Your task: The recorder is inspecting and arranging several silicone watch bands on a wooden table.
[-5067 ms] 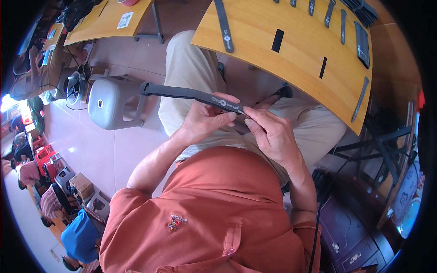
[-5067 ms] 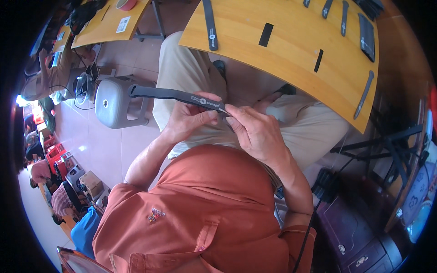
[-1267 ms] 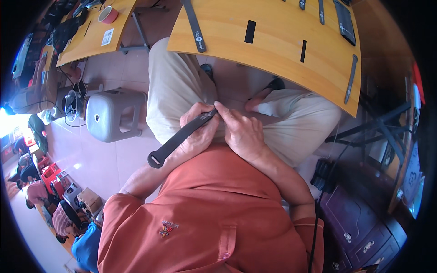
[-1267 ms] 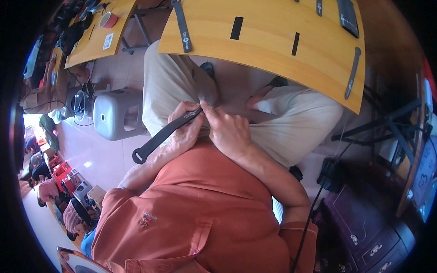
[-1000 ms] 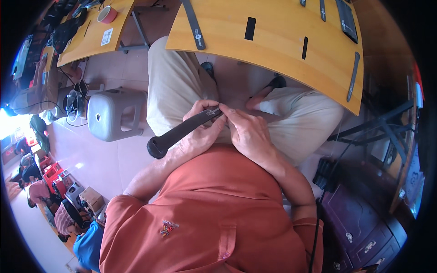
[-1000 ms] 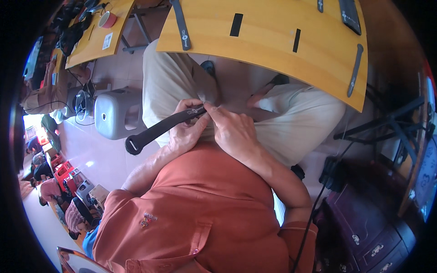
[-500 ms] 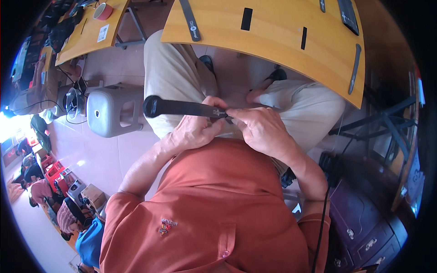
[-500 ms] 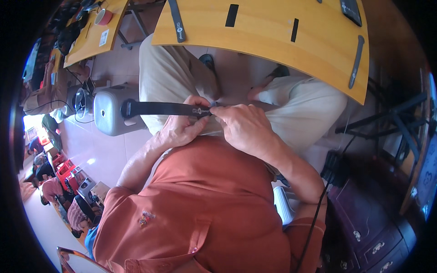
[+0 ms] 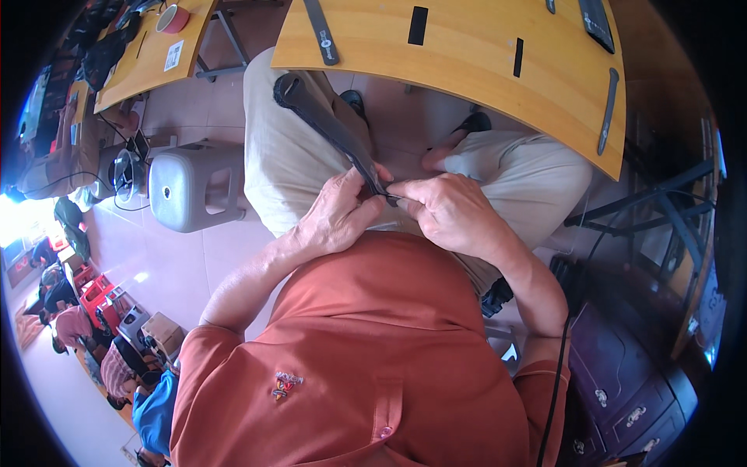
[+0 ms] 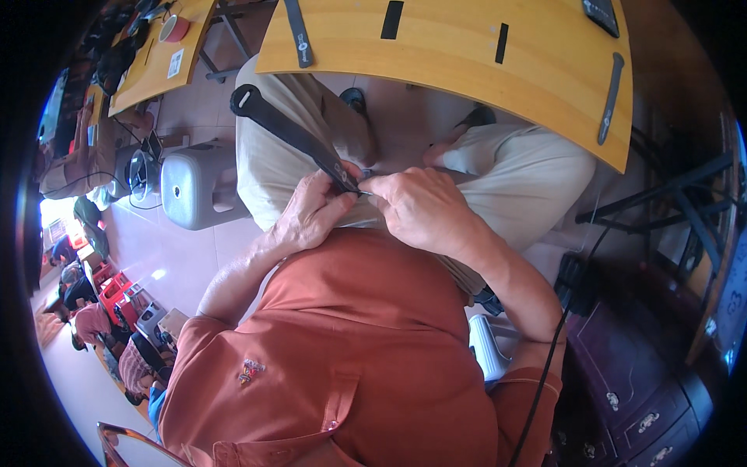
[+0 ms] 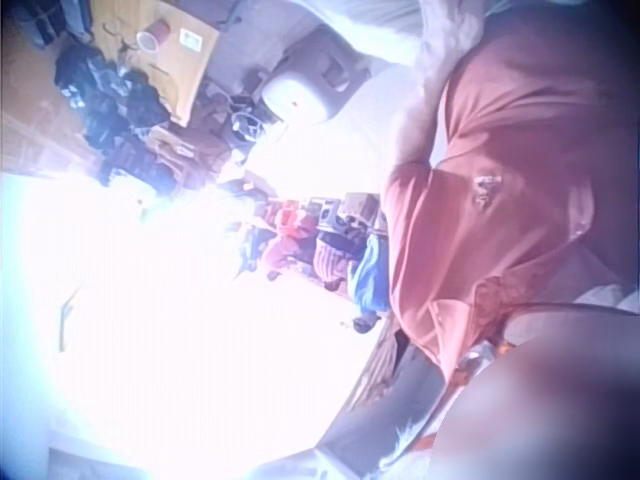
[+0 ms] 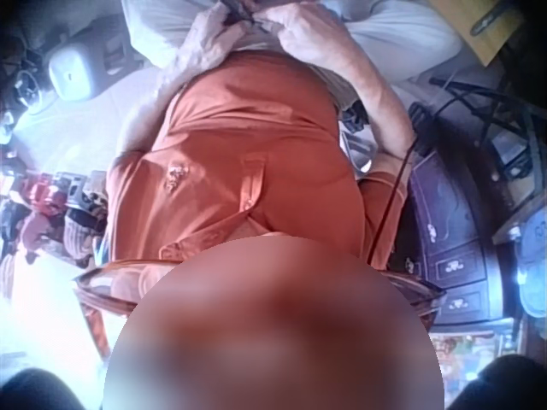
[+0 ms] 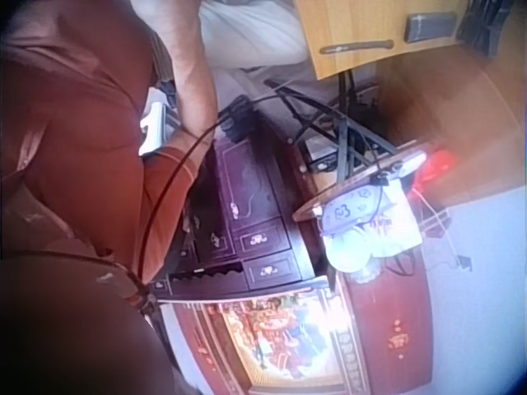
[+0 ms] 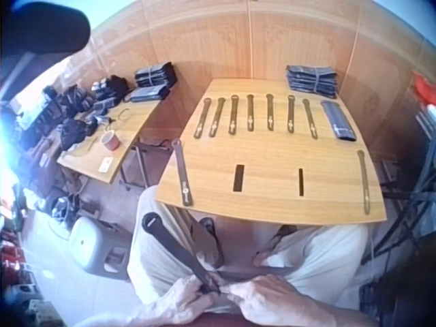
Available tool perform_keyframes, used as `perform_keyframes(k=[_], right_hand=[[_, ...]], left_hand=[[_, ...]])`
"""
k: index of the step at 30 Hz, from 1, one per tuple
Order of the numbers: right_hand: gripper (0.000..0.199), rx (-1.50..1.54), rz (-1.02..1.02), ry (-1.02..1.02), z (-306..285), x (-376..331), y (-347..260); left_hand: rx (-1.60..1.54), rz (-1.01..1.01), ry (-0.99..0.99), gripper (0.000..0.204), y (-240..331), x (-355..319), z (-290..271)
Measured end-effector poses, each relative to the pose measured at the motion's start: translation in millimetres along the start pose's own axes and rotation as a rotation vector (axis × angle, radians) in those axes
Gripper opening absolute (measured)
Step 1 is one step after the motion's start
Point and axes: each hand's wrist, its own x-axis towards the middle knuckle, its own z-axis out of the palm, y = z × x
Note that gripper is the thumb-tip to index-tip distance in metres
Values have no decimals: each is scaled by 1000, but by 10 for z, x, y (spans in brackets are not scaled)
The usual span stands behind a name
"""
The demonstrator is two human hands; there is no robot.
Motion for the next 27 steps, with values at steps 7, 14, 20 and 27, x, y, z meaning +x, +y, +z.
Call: perform_keyframes(k=[7,14,20,27], right_hand=[[32,-62,-170,75,35,-5,61],[31,12,-260,150,191,8,150],[20,277,-313,222,238,40,204],[18,616,-241,285,482,89,284]], left_hand=[[-202,-159,-36,27,-81,-20,0],[-433,-218,6,21,-101,-50,30],[-668,-270,7,17,-71,-72,69],[-632,-247,-45,22,-51,-91,19]])
